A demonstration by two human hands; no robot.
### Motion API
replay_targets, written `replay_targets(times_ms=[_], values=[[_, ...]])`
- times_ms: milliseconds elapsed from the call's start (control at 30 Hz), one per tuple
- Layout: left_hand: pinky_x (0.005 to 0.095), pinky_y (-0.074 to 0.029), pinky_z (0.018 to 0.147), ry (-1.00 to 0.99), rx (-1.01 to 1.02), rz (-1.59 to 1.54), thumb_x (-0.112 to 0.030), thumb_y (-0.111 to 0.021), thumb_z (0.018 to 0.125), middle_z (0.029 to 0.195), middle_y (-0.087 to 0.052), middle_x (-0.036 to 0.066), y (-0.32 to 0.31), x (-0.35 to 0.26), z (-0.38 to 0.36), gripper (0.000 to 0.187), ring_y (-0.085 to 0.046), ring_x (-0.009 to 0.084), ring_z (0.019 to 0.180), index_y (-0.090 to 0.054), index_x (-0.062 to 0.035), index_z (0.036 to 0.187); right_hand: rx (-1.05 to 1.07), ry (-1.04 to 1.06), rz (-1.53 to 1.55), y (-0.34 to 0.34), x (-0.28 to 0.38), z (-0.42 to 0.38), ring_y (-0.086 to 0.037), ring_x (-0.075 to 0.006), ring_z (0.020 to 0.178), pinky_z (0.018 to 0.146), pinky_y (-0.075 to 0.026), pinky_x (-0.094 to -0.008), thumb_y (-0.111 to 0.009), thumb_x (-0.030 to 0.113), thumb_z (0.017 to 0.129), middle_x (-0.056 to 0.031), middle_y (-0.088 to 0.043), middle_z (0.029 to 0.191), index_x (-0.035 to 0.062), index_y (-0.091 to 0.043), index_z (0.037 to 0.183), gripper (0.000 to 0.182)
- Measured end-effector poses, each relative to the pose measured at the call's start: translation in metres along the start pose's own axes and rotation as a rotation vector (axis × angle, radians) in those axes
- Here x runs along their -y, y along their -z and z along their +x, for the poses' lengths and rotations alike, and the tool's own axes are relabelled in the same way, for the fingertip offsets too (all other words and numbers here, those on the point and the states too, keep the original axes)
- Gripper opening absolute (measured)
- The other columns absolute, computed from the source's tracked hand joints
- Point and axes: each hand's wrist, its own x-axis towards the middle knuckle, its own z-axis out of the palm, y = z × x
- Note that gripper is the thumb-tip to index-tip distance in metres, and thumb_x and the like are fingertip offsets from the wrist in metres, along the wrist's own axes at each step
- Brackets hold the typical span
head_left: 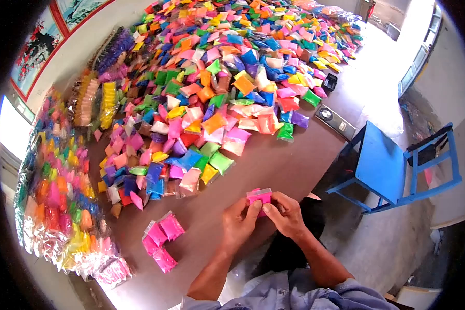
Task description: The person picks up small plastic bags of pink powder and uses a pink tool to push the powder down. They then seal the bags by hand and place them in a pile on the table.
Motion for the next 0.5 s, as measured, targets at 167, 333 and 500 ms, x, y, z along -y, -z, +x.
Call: replay_targets(times_ms=[167,333,500], values=[[0.0251,-0.044,0.062,-0.095,0.028,0.103,-0.016,-0.072,0.102,0.076,-0.059,-0.007,0.002,0.005,-0.001,0.022,-0.05,0.0046,0.073,-0.068,-0.0018,0.086,-0.037,-0.032,0.063,-0.001,0.002,0.001,-0.057,-0.0076,0.083,0.074,-0.047,-0.0251,-0.066,0.015,0.103,-0.0005,-0.064,0.092,-0.0011,-0.069,0.116,0.021],[0.0239,-0.049,0.068,-0.01,0.049,-0.086,-0.017,-0.073,0.101,0.084,-0.067,-0.004,-0.002,0.002,0.0,0.016,-0.057,0.005,0.078,-0.073,-0.0005,0.1,-0.046,-0.004,-0.031,0.005,-0.005,0.0,-0.053,-0.0089,0.076,0.068,-0.045,-0.0268,-0.066,0.015,0.102,-0.0014,-0.064,0.089,-0.0008,-0.07,0.113,0.019],[0.0229,-0.05,0.072,0.004,0.055,-0.114,-0.015,-0.073,0.101,0.087,-0.069,-0.004,0.0,0.011,0.0,0.015,-0.058,0.0046,0.081,-0.075,-0.0005,0.104,-0.002,0.028,-0.119,0.003,-0.003,0.001,-0.056,-0.0112,0.078,0.07,-0.047,-0.0272,-0.068,0.014,0.1,-0.0043,-0.065,0.09,-0.0011,-0.07,0.112,0.019]])
